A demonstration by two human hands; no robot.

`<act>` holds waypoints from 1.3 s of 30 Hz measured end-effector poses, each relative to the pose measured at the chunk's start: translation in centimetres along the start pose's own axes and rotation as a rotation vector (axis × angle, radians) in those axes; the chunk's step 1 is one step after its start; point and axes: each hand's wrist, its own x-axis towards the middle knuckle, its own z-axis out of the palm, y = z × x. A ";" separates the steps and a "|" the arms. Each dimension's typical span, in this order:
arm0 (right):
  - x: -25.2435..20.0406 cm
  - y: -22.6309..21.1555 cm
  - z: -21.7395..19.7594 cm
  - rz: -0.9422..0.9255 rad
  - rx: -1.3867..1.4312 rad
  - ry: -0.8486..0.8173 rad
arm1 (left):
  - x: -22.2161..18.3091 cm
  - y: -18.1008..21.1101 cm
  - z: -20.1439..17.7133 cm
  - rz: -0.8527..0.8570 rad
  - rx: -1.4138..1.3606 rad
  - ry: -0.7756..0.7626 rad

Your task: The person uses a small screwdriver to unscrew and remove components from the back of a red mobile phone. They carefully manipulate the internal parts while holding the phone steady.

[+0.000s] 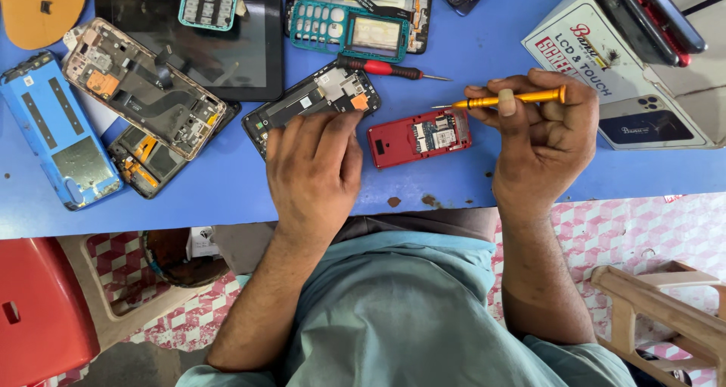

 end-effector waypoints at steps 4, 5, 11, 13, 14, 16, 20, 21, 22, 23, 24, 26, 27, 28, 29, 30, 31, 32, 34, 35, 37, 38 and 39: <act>0.2 -0.5 0.5 0.024 -0.011 0.014 | -0.3 0.0 0.0 -0.030 0.002 0.004; 0.3 -0.7 0.6 0.032 -0.020 0.023 | -0.4 0.0 0.1 -0.024 0.013 0.006; 0.2 -0.6 0.6 0.000 -0.021 0.020 | -0.4 0.1 0.3 -0.006 0.034 0.021; 0.3 -0.5 0.6 0.008 -0.006 0.033 | -0.3 0.0 0.3 0.003 0.025 0.019; 0.2 -0.5 0.6 0.020 0.005 0.042 | -0.3 0.0 0.3 0.003 0.016 0.013; 0.1 -0.6 0.4 0.035 -0.007 0.041 | -0.3 -0.1 0.1 0.028 -0.026 0.011; -0.3 -0.5 0.0 -0.001 -0.028 0.037 | -0.2 -0.6 -0.5 0.090 -0.171 0.000; -0.7 -0.3 -0.3 -0.007 -0.018 0.019 | -0.2 -0.7 -0.6 0.099 -0.212 -0.014; -1.2 -0.2 -0.5 -0.014 -0.011 0.002 | -0.2 -0.7 -0.7 0.120 -0.215 -0.034; -1.6 0.0 -0.8 -0.025 -0.017 -0.012 | -0.2 -0.7 -0.8 0.141 -0.219 -0.055; -2.1 0.2 -1.1 -0.036 -0.025 -0.025 | -0.1 -0.6 -0.8 0.164 -0.224 -0.076; -2.7 0.6 -1.5 -0.057 -0.043 -0.037 | -0.1 -0.3 -0.7 0.192 -0.194 -0.123; -3.0 0.7 -1.7 -0.062 -0.040 -0.038 | -0.1 -0.2 -0.7 0.209 -0.179 -0.146; -3.1 0.8 -1.8 -0.054 -0.012 -0.032 | 0.0 -0.1 -0.7 0.215 -0.168 -0.164; -3.1 0.8 -1.9 -0.056 -0.001 -0.043 | 0.1 -0.1 -0.7 0.221 -0.157 -0.181; -3.1 0.7 -2.0 -0.057 0.010 -0.056 | 0.1 0.0 -0.6 0.226 -0.146 -0.198; -3.1 0.6 -2.0 -0.066 0.003 -0.086 | 0.2 0.1 -0.6 0.224 -0.148 -0.209; -3.1 0.4 -2.0 -0.080 -0.023 -0.113 | 0.2 0.1 -0.5 0.220 -0.148 -0.220; -3.1 -0.1 -1.7 -0.111 -0.096 -0.164 | 0.1 0.2 -0.4 0.211 -0.145 -0.235; -3.1 -0.3 -1.6 -0.125 -0.124 -0.178 | 0.1 0.2 -0.4 0.207 -0.142 -0.240; -3.0 -0.5 -1.2 -0.157 -0.160 -0.194 | 0.1 0.1 -0.4 0.204 -0.140 -0.245; -3.0 -0.5 -1.2 -0.164 -0.172 -0.173 | 0.1 0.1 -0.4 0.205 -0.141 -0.245; -3.0 -0.5 -1.1 -0.172 -0.183 -0.152 | 0.2 0.1 -0.4 0.206 -0.142 -0.246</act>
